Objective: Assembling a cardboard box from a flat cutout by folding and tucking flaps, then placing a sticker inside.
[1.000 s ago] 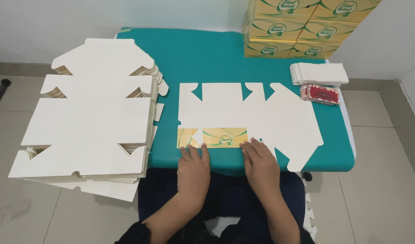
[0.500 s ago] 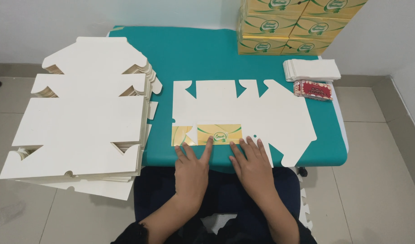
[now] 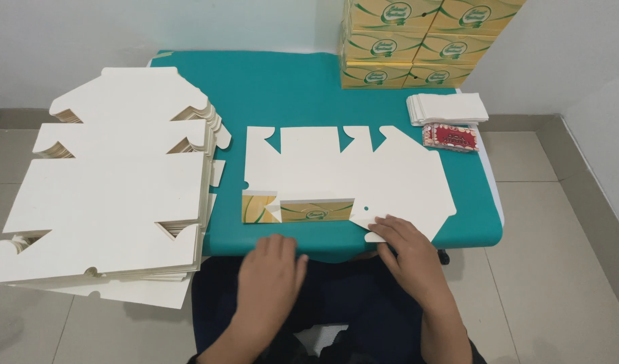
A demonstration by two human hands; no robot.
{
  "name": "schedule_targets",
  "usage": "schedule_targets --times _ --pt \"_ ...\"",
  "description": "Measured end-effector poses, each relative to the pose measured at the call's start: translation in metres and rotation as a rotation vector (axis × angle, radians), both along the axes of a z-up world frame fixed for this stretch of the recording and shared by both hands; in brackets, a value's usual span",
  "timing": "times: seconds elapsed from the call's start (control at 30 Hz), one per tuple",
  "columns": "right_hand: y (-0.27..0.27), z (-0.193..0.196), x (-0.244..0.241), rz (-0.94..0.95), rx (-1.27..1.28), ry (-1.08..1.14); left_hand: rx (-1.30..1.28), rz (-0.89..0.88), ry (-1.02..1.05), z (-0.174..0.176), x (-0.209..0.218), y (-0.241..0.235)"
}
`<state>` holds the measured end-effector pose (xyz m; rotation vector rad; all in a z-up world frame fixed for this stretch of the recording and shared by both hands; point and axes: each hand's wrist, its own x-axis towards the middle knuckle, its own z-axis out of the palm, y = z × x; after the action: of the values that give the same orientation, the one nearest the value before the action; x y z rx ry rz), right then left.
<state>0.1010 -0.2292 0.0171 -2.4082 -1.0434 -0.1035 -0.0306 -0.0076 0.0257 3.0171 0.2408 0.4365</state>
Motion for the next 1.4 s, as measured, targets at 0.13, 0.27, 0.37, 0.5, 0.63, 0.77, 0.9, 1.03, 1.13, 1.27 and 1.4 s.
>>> schedule_targets --times 0.13,0.27,0.37,0.5,0.63,0.77,0.9,1.03,1.13,1.27,1.4 --pt "0.016 0.013 -0.006 -0.044 -0.01 0.069 -0.103 -0.309 -0.129 -0.006 0.015 -0.035" --pt "0.024 0.02 0.005 -0.097 0.022 0.192 0.142 -0.242 -0.153 -0.049 0.037 -0.05" --pt "0.037 0.024 0.013 -0.169 0.085 0.22 0.196 -0.172 -0.154 -0.062 0.042 -0.055" --pt "0.046 -0.017 0.026 -0.203 0.123 -0.164 0.211 -0.114 -0.127 -0.071 0.046 -0.063" --pt "0.054 -0.036 0.007 -0.194 0.158 -0.392 0.249 -0.045 -0.057 -0.072 0.056 -0.077" --pt "0.047 -0.039 -0.012 -0.046 0.118 -0.4 0.366 -0.035 0.113 -0.068 0.06 -0.085" --pt "0.036 -0.038 -0.013 -0.006 0.031 -0.312 0.383 -0.021 0.134 -0.069 0.065 -0.085" --pt "0.01 -0.017 -0.013 0.045 -0.07 -0.153 0.409 -0.034 0.116 -0.062 0.066 -0.085" --pt "-0.03 -0.018 -0.006 -0.039 -0.21 -0.077 0.448 -0.054 0.255 -0.056 0.065 -0.087" --pt "-0.062 -0.016 0.015 -0.209 -0.086 0.045 0.479 -0.072 0.327 -0.045 0.069 -0.088" --pt "-0.052 -0.019 0.034 -0.483 0.144 0.152 0.405 -0.082 0.244 -0.056 0.072 -0.085"
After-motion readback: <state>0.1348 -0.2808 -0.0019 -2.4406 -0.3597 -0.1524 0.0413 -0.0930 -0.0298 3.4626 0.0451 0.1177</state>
